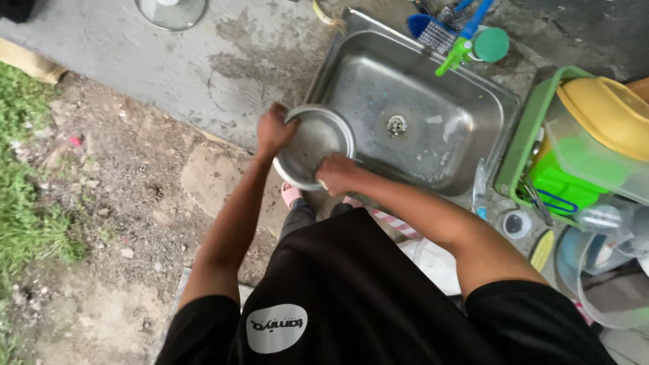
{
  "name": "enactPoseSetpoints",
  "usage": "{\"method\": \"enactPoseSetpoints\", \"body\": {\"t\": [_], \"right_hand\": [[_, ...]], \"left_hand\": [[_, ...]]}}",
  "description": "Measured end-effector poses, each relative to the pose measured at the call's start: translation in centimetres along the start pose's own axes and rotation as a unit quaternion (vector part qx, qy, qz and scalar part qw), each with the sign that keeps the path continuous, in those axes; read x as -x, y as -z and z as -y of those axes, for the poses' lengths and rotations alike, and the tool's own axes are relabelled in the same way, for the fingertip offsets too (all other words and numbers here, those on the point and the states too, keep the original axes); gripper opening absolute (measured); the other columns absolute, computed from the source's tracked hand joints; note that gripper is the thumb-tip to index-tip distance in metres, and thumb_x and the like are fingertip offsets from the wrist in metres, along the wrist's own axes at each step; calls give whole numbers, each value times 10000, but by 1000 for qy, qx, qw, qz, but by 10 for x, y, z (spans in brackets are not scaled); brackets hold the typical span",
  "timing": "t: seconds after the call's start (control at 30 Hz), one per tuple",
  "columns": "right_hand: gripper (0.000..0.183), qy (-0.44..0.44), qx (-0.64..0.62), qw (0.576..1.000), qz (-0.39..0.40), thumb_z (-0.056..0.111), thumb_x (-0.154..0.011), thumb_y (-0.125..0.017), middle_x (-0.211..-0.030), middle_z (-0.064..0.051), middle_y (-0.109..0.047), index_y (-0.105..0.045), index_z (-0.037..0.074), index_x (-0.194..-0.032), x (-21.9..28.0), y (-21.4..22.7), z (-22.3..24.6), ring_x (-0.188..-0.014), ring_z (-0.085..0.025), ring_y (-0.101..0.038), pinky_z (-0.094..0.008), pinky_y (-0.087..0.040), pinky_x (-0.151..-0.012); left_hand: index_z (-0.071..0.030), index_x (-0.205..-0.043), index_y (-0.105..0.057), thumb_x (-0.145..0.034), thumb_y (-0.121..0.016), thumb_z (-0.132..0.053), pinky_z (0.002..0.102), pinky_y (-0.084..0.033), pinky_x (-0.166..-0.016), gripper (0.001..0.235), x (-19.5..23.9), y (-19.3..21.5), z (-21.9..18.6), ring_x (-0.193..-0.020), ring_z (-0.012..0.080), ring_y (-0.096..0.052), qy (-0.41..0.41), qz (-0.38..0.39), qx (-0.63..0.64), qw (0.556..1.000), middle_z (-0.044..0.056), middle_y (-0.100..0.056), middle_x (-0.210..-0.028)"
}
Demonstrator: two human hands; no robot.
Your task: The person washes a metal pot and a metal bowl in an outdoor sink using a sponge and running water. They scrub the items, rinse them under the tap, and place them aside.
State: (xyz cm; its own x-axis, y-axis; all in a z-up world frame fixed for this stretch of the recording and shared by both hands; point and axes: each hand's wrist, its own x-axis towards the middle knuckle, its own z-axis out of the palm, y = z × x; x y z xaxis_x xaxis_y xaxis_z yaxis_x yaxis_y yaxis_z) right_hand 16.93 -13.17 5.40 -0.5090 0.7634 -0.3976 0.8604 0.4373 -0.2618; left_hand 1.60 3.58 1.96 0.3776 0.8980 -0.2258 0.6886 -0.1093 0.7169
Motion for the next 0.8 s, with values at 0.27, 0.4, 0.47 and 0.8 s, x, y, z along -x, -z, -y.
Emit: {"method": "enactPoseSetpoints", "body": {"t": [0.27, 0.4, 0.47, 0.8], "right_hand": [[304, 36, 114, 990, 82, 218, -674, -816, -1008, -21, -731, -740, 198, -968, 42, 11, -10, -1093, -236, -661, -500, -471, -897], [394, 11, 125, 992, 12, 329, -576, -843, -1038, -63, -738, -776, 193, -940, 45, -1, -3, -1135, -275, -650, -563, -436, -953], [391, -9, 101, 995, 17, 338, -552, -838, -988, -88, -743, -785, 155, -894, 46, -10, 11, -1114, -297, -653, -564, -440, -946], [295, -78, -115, 990, -11, 211, -523, -749, -809, -184, -715, -746, 62, -778, 18, -36, 43, -929, -399, -692, -533, -527, -851]], "left_hand": [[-202, -1147, -802, -812, -763, -634, 456, -517, -973, 549, -38, -21, -78, -1122, 313, -688, -236, 334, -154, 900, 110, -760, -1156], [-162, -1109, -795, -785, -809, -581, 436, -534, -923, 530, -30, -21, -65, -1055, 311, -704, -246, 250, -53, 935, 125, -759, -1114], [-148, -1088, -802, -765, -843, -546, 422, -560, -878, 514, -16, -25, -57, -986, 295, -734, -234, 216, -3, 948, 120, -769, -1049], [-129, -1059, -803, -747, -877, -538, 437, -572, -735, 520, 7, -17, -57, -793, 315, -742, -186, 158, 8, 970, 174, -753, -860]]}}
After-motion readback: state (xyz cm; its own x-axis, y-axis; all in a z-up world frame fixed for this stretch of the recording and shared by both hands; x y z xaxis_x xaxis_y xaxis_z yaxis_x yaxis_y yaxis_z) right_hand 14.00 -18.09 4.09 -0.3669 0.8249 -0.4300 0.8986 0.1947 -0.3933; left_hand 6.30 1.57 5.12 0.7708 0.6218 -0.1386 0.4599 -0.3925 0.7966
